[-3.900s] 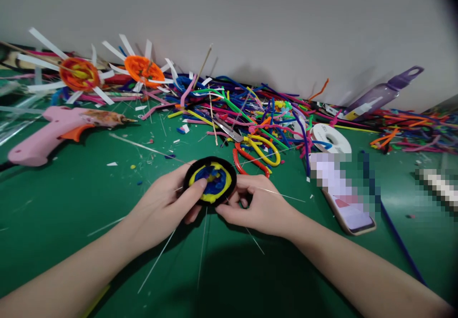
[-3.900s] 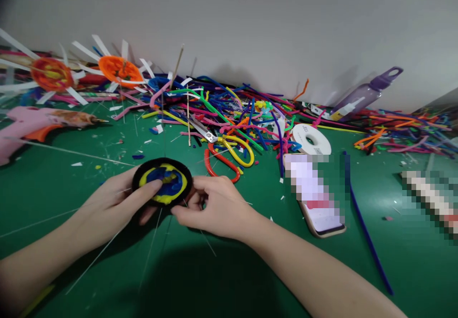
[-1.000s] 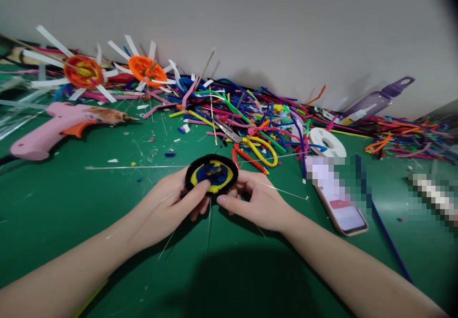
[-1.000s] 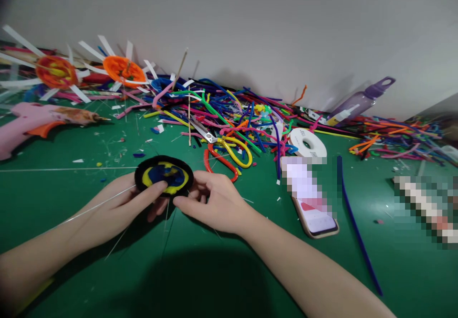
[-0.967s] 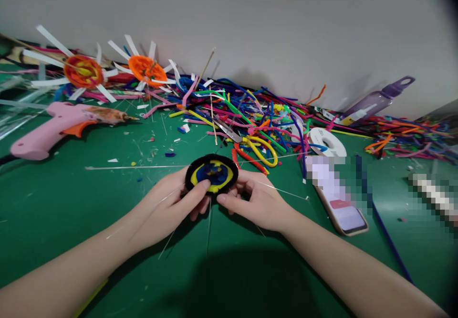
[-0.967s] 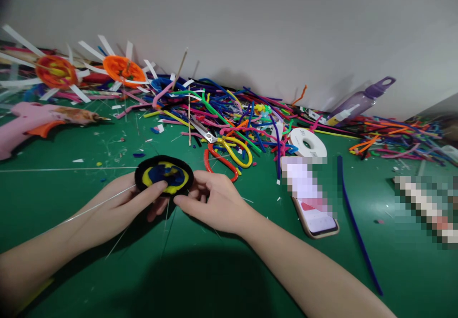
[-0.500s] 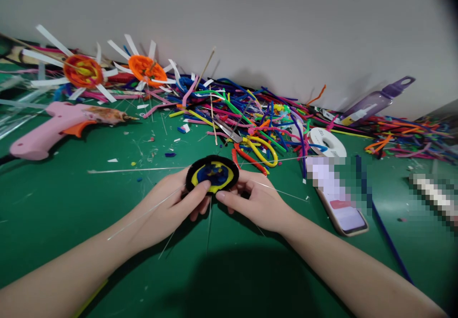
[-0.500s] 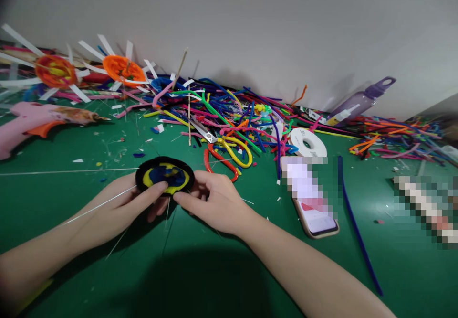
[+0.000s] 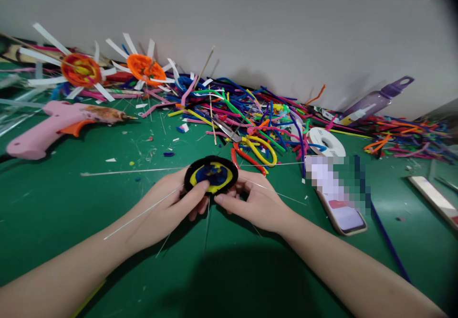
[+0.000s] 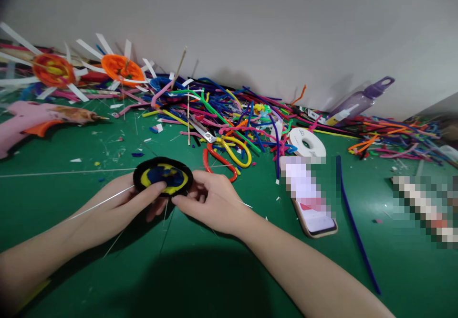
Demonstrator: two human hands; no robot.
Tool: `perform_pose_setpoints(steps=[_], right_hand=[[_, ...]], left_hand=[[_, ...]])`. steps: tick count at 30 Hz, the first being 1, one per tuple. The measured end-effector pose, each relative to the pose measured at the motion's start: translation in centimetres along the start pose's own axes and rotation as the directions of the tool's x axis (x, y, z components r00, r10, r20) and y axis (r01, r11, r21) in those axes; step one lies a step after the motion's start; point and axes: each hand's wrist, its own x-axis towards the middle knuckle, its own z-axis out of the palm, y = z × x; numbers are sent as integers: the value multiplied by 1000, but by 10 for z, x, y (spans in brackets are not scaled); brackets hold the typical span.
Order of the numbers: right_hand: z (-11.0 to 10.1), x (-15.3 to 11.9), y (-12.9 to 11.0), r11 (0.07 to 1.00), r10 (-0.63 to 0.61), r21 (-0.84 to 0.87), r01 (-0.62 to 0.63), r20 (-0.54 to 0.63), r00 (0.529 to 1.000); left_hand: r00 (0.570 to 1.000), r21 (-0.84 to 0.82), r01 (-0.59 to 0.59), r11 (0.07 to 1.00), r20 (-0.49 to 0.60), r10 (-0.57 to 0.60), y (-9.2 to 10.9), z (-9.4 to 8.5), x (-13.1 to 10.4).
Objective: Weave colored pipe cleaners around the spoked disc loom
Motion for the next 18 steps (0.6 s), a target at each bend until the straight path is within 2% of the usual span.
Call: perform_pose_setpoints(steps=[5,11,18], right_hand=[[0,0,1,1000,-5,2,5,1,1000],[0,0,2,1000,-5,-9,5,0,1000],[1,1,1,1000,-9,-18,9,-8,1000]], left_hand=[[1000,-9,12,1000,3,-12,3,1,-1],[997,-43,35,998,-69,-38,11,5,-4],[1000,4,5,1000,8,-5,3,0,0]])
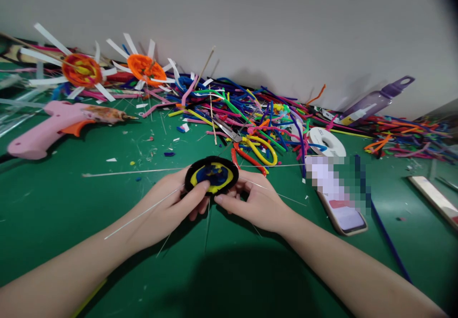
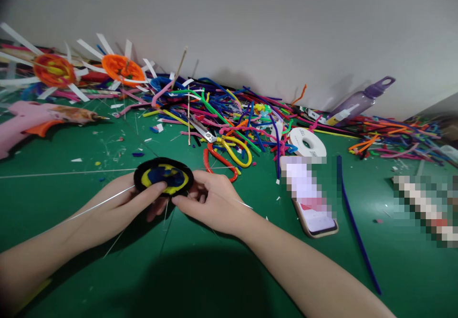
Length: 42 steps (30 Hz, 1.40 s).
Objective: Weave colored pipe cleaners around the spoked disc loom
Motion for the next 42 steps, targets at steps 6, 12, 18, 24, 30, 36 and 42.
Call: perform_pose_setpoints(steps=[6,12,18,24,30,36,42], right_hand=[[0,-1,0,1000,-5,-11,5,-4,1000],[-1,-1,-1,1000,-5,-23,5,-5,1000],[-1,-2,-1,1000,-22,-16,22,-3,1000],[-1,-2,0,1000,-17,-21,18,8,1000],[-1,-2,-1,999,-23,-23,23,7,1000],[-1,-2,0,999,-32,-25,32,4,999],[-2,-3,-1,1000,-17,-24,17,11,1000]], left_hand=[[1000,11,-13,1000,1,13,-4,-1,2],[999,2,10,1000,-32,-9,1,2,-1],[999,-8,11,1000,-32,-11,0,2,-1],[1000,1,-19,1000,-7,19,-6,-1,0],[998,-34,42,999,-53,-43,8,2,-2],[996,-12,50,999,-73,-51,12,4,-4],[996,-21,51,998,-76,-53,10,4,-4]])
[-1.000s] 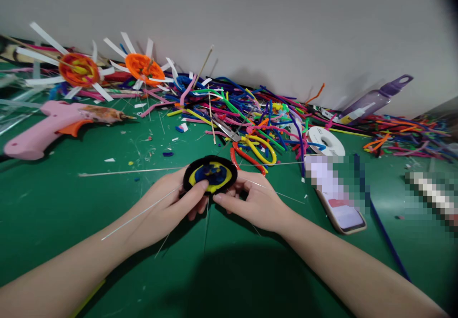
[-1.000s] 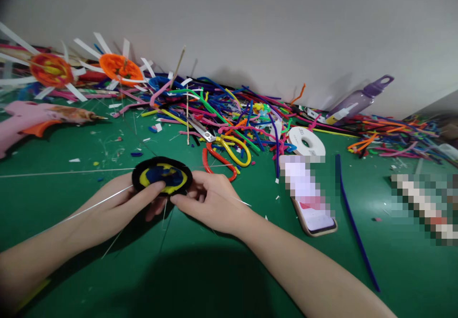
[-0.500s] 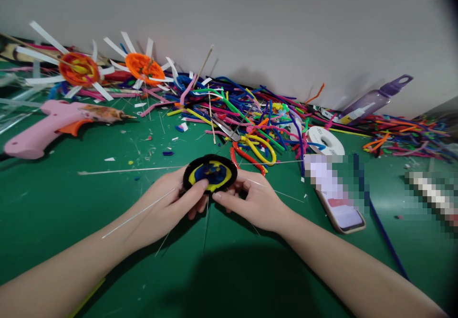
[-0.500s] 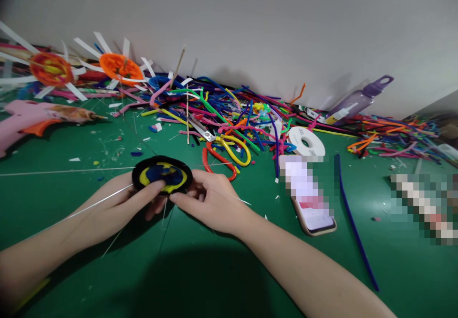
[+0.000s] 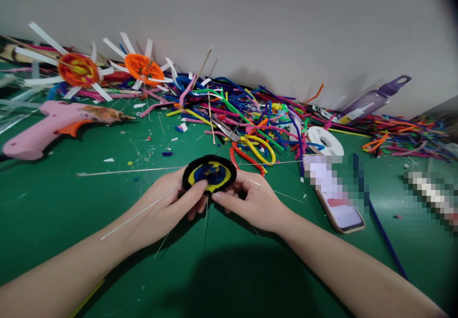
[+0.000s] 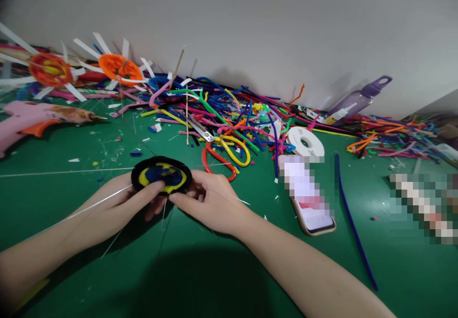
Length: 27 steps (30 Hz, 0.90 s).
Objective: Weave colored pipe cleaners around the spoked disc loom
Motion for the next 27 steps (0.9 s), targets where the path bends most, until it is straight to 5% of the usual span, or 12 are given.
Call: perform_pose_setpoints(steps=[27], right_hand=[[1,0,2,1000,-18,-22,18,1,1000]], left_hand=[[1000,-3,3,1000,17,-3,3,-1,0]])
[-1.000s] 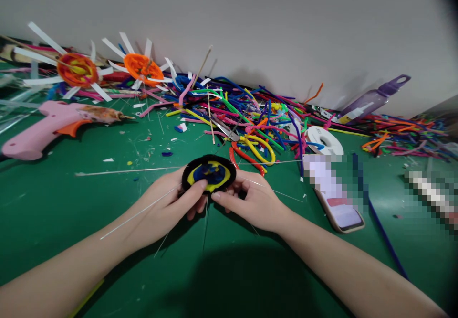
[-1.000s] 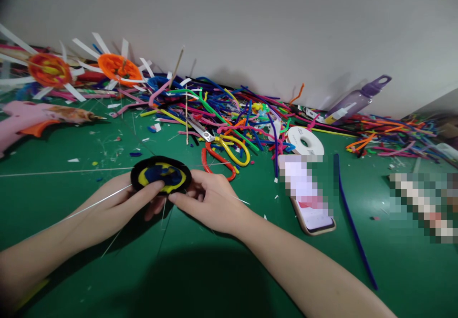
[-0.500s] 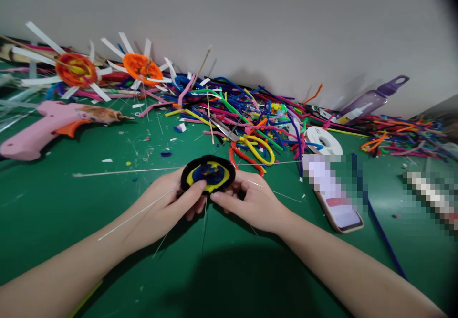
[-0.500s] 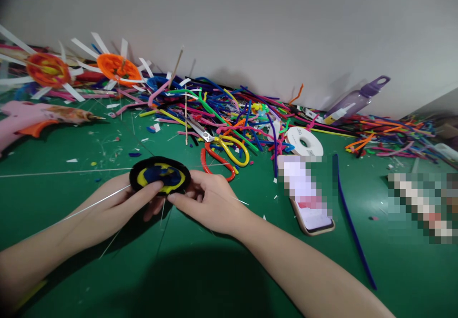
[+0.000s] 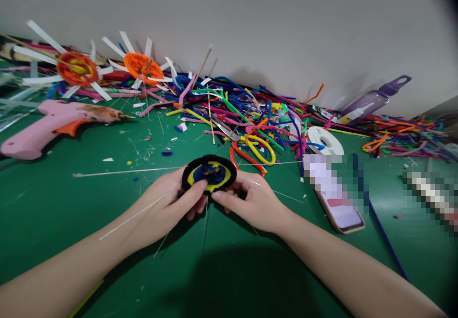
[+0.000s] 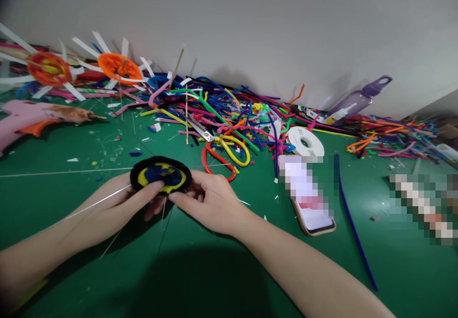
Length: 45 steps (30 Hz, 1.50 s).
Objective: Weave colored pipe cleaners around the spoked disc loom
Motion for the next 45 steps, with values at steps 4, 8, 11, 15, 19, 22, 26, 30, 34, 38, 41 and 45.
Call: perform_pose_setpoints(steps=[4,8,11,15,19,22,26,30,34,38,41,45], right_hand=[[0,0,0,1000,3,-22,-4,-7,1000],[0,0,-2,999,-3,-52,3,-7,1000],[-1,0,-4,998,2,-60,-2,-3,1000],[-1,1,-6,999,20,-39,-20,9,1000],[-1,0,-7,999,19,-35,-19,8,1000],[-1,0,-9,998,22,-57,-22,3,1000],[0,0,-10,996,20,-82,-21,-14,1000],[0,0,-8,999,34,-19,-34,-8,999],[0,-2,-3,997,10,75,-8,-27,1000],[0,-3,1,990,21,141,-12,-58,998],[2,-2,3,984,8,176,3,-62,998],[2,-1,4,993,-39,111,47,-75,996]], left_hand=[[1000,-2,4,1000,-2,-4,0,0,0],[1000,3,9,1000,14,-9,0,0,0],[1000,20,3,1000,6,-3,0,0,-1],[1000,23,6,1000,10,-7,-1,-1,-1],[999,24,1,1000,32,-1,-1,-1,0],[999,24,-4,1000,51,3,-3,-2,1],[999,30,-29,999,37,28,-9,-2,2],[996,27,-57,998,76,55,-18,-3,5],[994,24,-72,997,86,69,-21,-4,6],[993,24,-95,995,75,93,-21,-3,6],[991,10,-91,996,103,89,-22,-3,5],[989,-50,-78,996,120,84,-16,-2,2]])
